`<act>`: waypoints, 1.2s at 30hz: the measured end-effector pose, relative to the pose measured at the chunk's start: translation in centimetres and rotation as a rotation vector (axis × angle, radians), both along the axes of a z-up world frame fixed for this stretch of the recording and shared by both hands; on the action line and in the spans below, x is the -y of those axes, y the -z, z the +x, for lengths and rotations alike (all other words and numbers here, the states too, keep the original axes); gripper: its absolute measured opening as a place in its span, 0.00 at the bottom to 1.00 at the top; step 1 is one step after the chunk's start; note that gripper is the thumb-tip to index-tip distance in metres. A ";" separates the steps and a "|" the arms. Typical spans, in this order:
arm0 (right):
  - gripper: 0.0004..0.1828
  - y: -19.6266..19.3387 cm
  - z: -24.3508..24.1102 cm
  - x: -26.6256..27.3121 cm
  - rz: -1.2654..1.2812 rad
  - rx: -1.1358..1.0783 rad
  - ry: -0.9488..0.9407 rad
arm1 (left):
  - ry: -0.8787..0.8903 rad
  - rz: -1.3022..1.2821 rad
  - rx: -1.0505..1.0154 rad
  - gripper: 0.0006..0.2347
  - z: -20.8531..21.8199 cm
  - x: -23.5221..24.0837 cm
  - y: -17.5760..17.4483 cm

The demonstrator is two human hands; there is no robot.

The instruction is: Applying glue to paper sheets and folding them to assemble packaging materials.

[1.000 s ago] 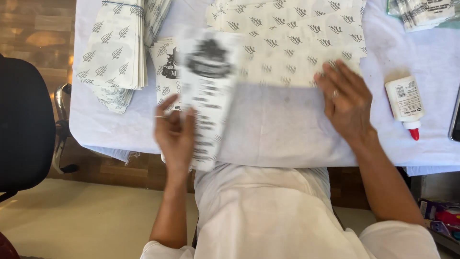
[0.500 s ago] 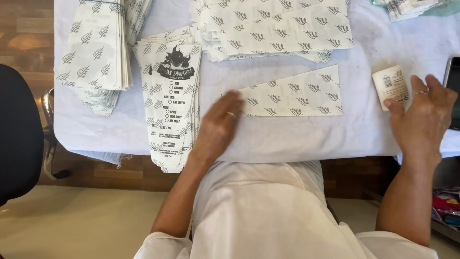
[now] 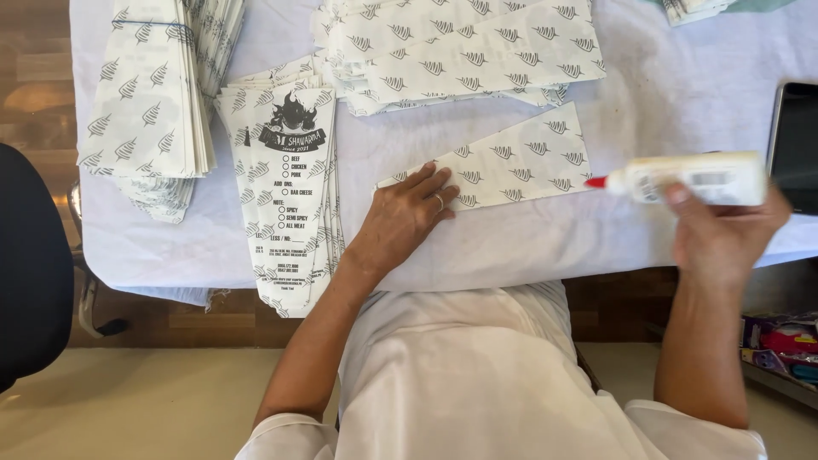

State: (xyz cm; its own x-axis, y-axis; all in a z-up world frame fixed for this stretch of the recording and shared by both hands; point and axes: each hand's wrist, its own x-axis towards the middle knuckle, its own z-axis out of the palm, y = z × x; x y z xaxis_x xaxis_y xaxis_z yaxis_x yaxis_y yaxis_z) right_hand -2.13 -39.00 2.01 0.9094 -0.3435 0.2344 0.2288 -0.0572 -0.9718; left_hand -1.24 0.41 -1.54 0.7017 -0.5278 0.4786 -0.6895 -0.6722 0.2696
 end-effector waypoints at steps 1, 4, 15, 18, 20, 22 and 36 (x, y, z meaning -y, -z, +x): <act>0.19 0.6 -0.3 -0.7 0.000 -0.002 -0.002 | -0.002 0.000 -0.002 0.11 0.1 0.0 -0.1; 0.29 2.2 -0.7 -3.3 -0.052 0.026 -0.058 | -0.035 -0.072 -0.084 0.12 0.5 -0.1 -0.7; 0.26 2.1 -0.1 -8.4 -0.153 -0.083 -0.139 | -0.170 -0.072 -0.369 0.08 1.7 -0.5 -2.7; 0.27 2.3 0.3 -4.9 -0.111 -0.057 -0.063 | -0.185 -0.059 -0.358 0.08 1.6 -0.5 -1.9; 0.27 2.8 0.7 -1.8 -0.110 -0.012 -0.016 | -0.166 -0.081 -0.346 0.08 1.6 -0.7 -2.5; 0.28 2.7 0.5 0.6 -0.114 0.028 0.036 | -0.140 -0.107 -0.339 0.08 1.6 -0.6 -2.7; 0.26 3.3 0.8 -1.2 -0.032 0.014 -0.016 | -0.120 -0.173 -0.535 0.07 2.7 -1.4 -4.0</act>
